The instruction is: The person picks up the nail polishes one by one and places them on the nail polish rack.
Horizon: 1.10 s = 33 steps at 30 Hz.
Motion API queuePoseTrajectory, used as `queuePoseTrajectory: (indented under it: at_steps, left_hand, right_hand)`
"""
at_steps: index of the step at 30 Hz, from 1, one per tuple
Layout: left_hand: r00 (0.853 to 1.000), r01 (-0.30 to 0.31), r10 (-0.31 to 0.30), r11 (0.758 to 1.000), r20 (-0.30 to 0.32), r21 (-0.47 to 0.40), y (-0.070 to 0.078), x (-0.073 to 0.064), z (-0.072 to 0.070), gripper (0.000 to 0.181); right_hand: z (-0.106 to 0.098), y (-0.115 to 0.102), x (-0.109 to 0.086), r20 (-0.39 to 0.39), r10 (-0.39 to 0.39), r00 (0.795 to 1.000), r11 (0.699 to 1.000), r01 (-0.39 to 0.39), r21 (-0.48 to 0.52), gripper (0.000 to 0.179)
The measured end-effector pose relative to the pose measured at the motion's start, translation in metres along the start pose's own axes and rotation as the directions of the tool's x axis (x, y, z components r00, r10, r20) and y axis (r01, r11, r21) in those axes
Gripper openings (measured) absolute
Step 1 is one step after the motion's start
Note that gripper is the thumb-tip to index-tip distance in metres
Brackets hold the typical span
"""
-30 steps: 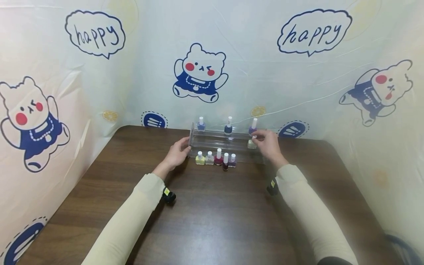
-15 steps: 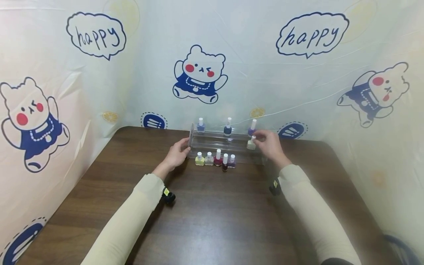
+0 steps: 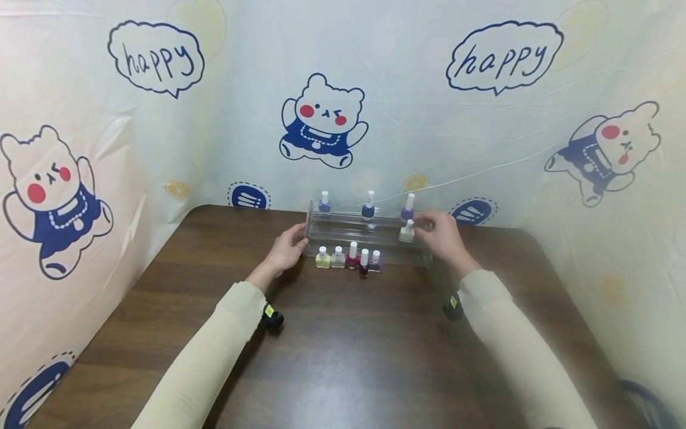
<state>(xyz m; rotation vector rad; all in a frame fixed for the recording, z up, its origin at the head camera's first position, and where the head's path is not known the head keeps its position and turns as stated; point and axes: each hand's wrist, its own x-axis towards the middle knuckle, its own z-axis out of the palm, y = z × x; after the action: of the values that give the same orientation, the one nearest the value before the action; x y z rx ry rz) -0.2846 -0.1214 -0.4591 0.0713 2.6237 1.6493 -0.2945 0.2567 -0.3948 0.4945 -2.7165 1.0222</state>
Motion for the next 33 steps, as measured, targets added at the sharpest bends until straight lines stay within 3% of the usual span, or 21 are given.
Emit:
queuePoseTrajectory:
  at_steps: [17,33]
  left_hand:
    - [1.000,0.006,-0.006,1.000,0.000,0.004,0.002,-0.001,0.000,0.050]
    - [1.000,-0.005,0.005,1.000,-0.005,0.009,0.000,0.000,0.000,0.050]
  right_hand:
    - [-0.001,-0.002,-0.008,-0.005,-0.043,0.999,0.999,0.043,-0.023,0.021]
    - [0.008,-0.010,-0.020,0.047,-0.046,0.998,0.996,0.042,0.073,0.023]
